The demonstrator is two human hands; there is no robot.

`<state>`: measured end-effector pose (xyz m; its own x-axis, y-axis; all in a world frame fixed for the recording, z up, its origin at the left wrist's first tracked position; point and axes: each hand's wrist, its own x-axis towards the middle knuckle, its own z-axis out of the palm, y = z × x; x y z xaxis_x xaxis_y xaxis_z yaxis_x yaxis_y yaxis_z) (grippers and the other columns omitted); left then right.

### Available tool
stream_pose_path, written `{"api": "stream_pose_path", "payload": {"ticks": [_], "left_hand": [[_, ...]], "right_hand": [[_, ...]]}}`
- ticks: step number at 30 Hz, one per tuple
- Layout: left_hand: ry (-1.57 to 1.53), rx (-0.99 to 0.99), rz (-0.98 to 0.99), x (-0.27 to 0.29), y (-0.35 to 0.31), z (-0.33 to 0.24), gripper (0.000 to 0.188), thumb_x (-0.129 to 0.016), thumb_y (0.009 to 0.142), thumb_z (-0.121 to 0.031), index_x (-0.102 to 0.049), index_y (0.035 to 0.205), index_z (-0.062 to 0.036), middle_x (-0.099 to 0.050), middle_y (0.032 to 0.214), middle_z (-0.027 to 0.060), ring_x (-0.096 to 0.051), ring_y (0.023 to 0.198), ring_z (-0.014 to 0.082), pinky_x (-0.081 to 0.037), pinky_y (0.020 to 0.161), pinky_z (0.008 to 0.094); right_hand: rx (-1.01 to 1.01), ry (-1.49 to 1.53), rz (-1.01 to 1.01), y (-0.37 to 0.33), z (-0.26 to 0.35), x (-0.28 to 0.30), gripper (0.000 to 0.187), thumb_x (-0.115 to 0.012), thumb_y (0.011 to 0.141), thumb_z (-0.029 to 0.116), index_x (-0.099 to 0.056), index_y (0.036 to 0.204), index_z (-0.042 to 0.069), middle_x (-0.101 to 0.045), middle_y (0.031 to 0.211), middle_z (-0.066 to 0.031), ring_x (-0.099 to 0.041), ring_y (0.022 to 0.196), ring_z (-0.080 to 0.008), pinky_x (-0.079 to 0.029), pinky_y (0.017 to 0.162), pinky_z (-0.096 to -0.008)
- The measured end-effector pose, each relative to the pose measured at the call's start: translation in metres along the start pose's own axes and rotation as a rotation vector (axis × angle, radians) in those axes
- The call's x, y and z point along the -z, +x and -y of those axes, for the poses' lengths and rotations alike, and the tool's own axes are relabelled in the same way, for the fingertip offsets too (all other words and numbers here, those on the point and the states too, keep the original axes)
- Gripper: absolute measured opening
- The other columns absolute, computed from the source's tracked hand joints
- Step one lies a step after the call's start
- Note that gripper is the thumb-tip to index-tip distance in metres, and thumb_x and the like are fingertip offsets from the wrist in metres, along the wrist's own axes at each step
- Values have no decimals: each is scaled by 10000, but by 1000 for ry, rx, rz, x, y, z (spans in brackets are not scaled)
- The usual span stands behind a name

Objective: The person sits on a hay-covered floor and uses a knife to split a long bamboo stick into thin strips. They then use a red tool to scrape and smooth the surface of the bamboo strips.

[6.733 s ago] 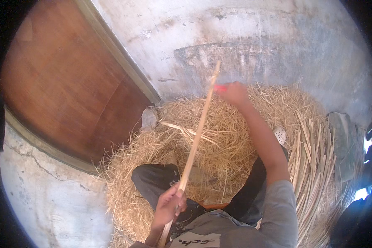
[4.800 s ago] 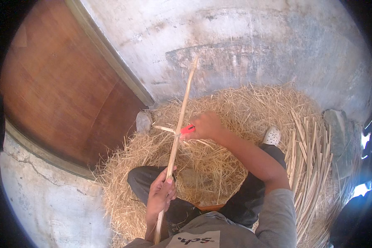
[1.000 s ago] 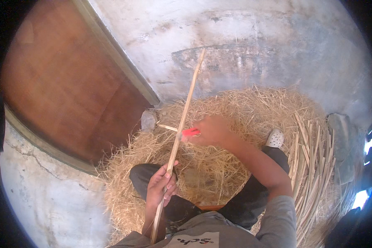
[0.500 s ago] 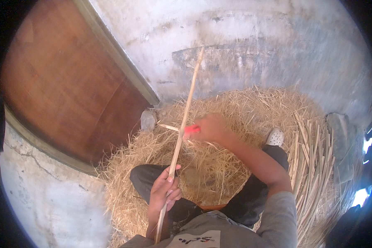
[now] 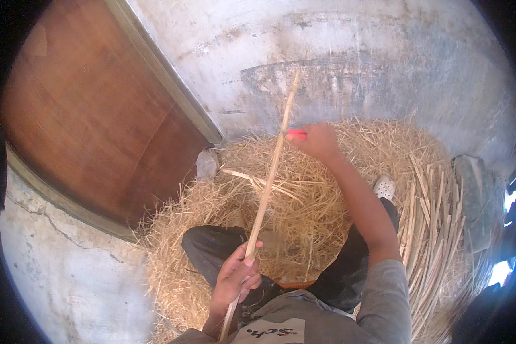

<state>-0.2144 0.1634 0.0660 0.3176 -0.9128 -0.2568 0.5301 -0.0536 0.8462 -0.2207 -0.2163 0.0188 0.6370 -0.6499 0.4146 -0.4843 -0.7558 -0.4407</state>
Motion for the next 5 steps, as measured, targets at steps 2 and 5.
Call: {"api": "stream_pose_path", "payload": {"ticks": [2, 5], "left_hand": [[34, 34, 15, -5, -7, 2, 453, -495, 992, -213, -364, 1375, -10, -360, 654, -37, -313, 459, 47, -298, 488, 208], [33, 127, 70, -3, -14, 12, 511, -536, 975, -213, -334, 1411, -41, -366, 643, -28, -349, 490, 52, -327, 526, 214]], "right_hand": [[-154, 60, -20, 13, -18, 7, 718, -467, 830, 736, -676, 669, 69, -578, 537, -91, -600, 528, -217, -475, 524, -396], [-319, 79, 14, 32, -66, 17, 695, -404, 862, 730, -715, 693, 133, -632, 568, -112, -631, 544, -263, -493, 558, -423]]}}
